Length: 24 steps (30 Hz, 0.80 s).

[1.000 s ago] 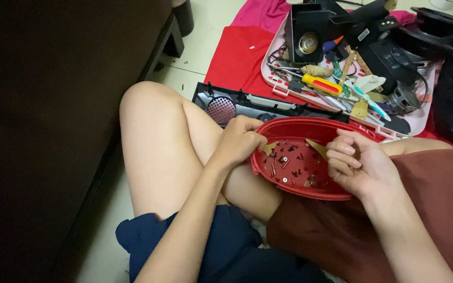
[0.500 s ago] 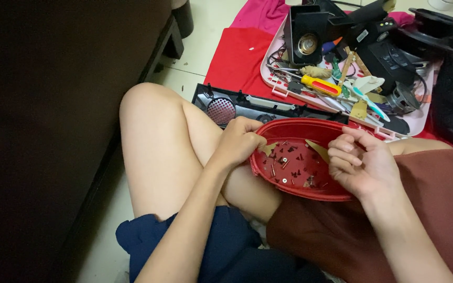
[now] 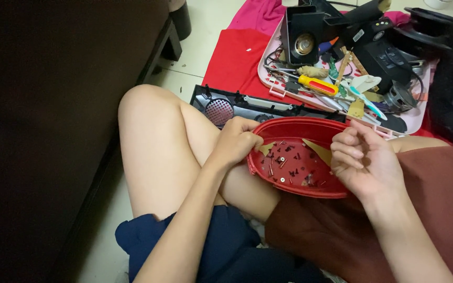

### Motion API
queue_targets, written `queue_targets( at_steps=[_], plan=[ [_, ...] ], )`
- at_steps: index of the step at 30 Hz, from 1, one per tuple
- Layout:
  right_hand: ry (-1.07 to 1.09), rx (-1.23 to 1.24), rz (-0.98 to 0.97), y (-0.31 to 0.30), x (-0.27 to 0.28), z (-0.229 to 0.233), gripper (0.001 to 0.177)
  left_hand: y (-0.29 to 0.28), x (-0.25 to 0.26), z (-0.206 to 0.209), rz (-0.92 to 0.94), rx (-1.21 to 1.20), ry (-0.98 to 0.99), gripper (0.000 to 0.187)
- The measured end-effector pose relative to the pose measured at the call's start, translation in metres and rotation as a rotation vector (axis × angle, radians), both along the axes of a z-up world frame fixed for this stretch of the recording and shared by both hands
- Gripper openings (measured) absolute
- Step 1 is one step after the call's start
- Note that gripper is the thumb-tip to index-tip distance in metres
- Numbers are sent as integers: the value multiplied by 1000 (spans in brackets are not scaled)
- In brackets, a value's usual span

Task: The person sits on the floor sorting small screws and components from a red plastic container. They then pick up a black electronic device frame and use a yellow and red screwdriver to tighten screws into the device.

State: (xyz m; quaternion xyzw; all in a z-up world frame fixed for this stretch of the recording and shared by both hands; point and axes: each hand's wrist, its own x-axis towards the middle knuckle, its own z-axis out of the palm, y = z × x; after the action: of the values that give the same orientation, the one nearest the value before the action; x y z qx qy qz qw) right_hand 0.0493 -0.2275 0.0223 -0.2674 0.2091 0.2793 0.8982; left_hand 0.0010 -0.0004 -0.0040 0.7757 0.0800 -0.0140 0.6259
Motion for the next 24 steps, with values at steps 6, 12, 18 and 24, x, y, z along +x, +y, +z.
queue_targets(
  at_steps=[6,12,18,24],
  plan=[
    [-29,124,69,-10,0,-7,22,0,0,0,-4,-7,-32,14],
    [-119,245,132,-17,2,-21,37,-1,0,-1,4,-25,-20,19],
    [-99,267,110,-13,4,-10,35,-1,3,-3,-12,-20,-28,18],
    [-206,300,57,-13,12,8,28,1,5,-9,-35,-70,-30,14]
  ],
)
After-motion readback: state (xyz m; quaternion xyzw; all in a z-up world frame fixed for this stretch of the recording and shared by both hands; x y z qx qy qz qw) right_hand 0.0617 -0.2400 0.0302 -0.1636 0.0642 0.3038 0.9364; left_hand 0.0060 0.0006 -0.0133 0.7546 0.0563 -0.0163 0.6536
